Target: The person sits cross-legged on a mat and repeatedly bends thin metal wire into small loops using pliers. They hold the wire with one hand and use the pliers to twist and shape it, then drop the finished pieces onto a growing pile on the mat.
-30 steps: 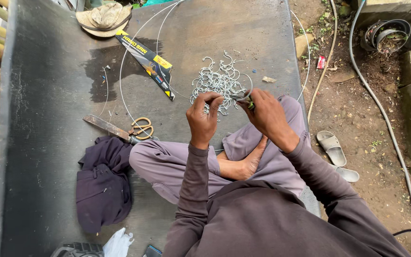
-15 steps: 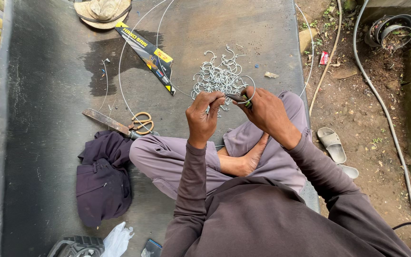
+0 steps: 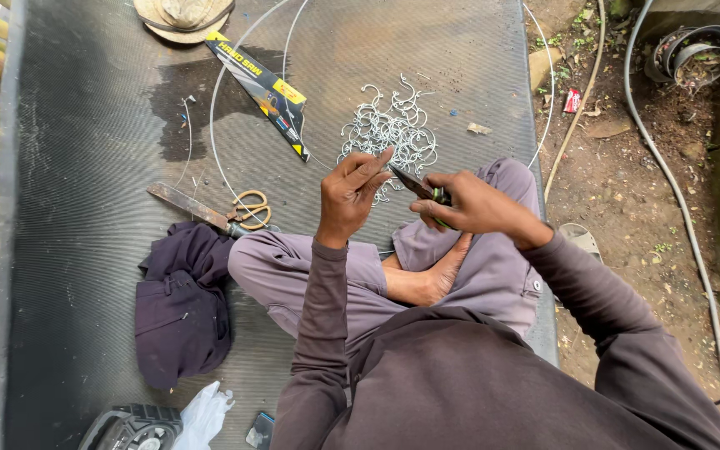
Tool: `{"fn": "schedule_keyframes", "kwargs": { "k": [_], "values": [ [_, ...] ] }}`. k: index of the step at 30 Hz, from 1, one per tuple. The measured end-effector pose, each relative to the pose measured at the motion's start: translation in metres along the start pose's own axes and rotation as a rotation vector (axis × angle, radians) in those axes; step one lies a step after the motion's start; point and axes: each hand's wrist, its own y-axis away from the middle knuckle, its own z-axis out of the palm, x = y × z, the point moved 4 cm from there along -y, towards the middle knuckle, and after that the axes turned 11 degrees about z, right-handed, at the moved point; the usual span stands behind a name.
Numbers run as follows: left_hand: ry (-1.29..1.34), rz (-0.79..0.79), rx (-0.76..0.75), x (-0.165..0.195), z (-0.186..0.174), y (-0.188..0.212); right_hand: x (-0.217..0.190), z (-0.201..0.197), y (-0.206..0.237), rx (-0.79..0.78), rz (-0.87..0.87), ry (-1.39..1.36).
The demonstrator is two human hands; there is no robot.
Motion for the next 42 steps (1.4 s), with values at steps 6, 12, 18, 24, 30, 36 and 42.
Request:
{"fn": "schedule_keyframes", "kwargs": {
  "k": [6, 12, 18, 24, 30, 36, 42],
  "values": [
    [-0.023, 0.081, 0.066, 0.004, -0.004, -0.008, -0.007, 0.004, -0.003, 0.423, 0.108, 0.166],
    [-0.024, 0.043, 0.086, 0.003, -0.003, -0.008, -0.008, 0.013, -0.001, 0.530, -0.248, 0.132],
    [-0.041, 0.028, 0.098, 0.004, -0.010, -0.012, -0.023, 0.006, 0.009, 0.829, -0.503, 0.552],
    [-0.051, 0.071, 0.124, 0.008, -0.019, -0.022, -0.037, -0.012, 0.013, 1.117, -0.489, 0.963],
    [-0.015, 0.044, 0.110, 0.002, -0.019, -0.022, -0.015, -0.002, -0.015, 0.885, -0.311, 0.842],
    [0.069, 0.077, 0.069, -0.011, -0.025, -0.013, 0.003, 0.000, -0.006, 0.452, -0.245, 0.421],
    [0.139, 0.144, -0.012, -0.033, -0.017, -0.007, 0.030, 0.021, -0.002, -0.119, 0.101, -0.401]
  ]
}}
